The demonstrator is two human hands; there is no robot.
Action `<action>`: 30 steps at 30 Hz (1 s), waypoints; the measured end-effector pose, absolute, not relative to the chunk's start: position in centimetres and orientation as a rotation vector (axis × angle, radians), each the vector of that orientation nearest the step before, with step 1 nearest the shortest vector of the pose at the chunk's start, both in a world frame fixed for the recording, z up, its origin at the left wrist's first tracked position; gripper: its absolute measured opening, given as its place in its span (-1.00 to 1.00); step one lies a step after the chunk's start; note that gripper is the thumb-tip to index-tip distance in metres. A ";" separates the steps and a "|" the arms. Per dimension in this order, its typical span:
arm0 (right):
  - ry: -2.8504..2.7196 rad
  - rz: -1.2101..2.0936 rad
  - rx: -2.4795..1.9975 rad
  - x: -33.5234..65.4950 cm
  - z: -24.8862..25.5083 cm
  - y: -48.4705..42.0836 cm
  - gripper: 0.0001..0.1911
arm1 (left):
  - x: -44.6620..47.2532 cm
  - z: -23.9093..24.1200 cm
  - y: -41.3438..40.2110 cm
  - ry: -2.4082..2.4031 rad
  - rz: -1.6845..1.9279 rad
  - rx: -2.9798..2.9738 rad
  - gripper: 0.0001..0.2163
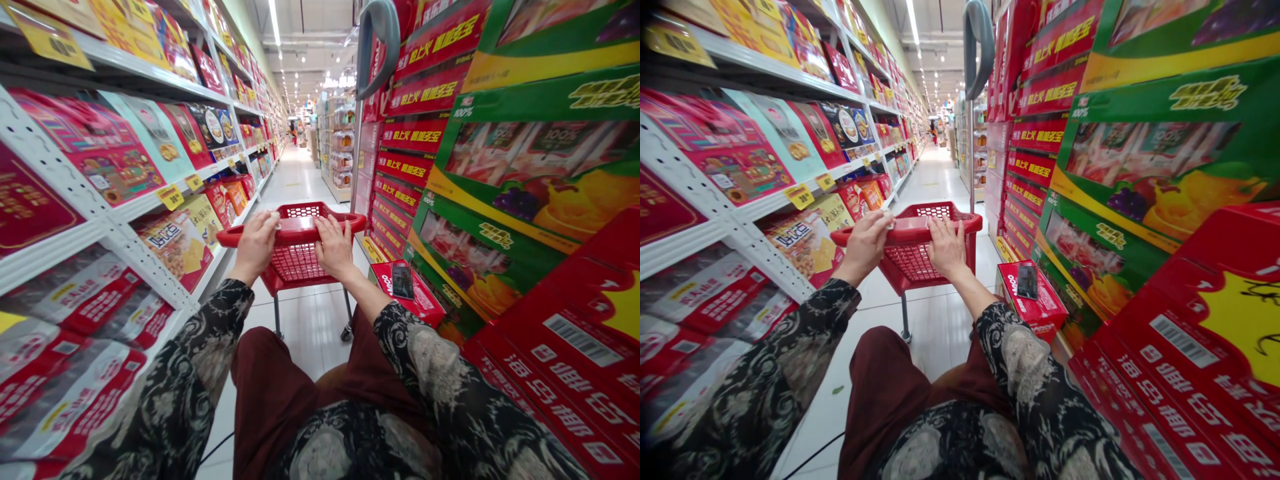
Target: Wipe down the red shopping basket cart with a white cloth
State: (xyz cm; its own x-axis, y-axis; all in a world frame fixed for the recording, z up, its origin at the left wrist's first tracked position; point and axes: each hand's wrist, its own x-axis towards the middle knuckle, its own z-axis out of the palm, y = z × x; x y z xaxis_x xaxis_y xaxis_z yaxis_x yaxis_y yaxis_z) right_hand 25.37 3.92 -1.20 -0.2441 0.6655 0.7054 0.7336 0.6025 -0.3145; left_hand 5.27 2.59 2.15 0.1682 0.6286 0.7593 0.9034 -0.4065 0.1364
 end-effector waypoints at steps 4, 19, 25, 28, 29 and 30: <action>-1.963 -0.120 -1.105 25.7 -1.6 4.3 -0.44 | 0.2 1.7 2.5 -1.658 -1.189 -1.852 -0.70; -1.962 -0.134 -1.131 26.0 -1.3 4.3 -0.40 | 6.2 2.0 3.0 -1.604 -1.200 -2.018 -0.68; -1.947 -0.130 -1.157 26.3 -1.2 4.2 -0.39 | 8.6 2.3 2.7 -1.460 -1.178 -2.156 -0.67; -1.961 -0.143 -1.136 26.4 -1.3 4.2 -0.38 | 7.9 2.4 2.4 -1.498 -1.157 -2.130 -0.67; -1.965 -0.146 -1.128 26.5 -1.3 4.2 -0.38 | 7.4 2.4 2.4 -1.539 -1.157 -2.097 -0.67; -1.967 -0.147 -1.122 26.5 -1.3 4.2 -0.38 | 7.0 2.4 2.4 -1.584 -1.159 -2.066 -0.65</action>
State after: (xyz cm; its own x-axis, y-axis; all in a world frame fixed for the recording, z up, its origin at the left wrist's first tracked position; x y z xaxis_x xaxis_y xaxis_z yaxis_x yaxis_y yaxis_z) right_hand 26.45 4.24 -1.35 -0.2418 0.6546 0.7162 0.7538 0.5915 -0.2862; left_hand 6.95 2.45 2.36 0.0710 0.6720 0.7372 0.9059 -0.3527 0.2343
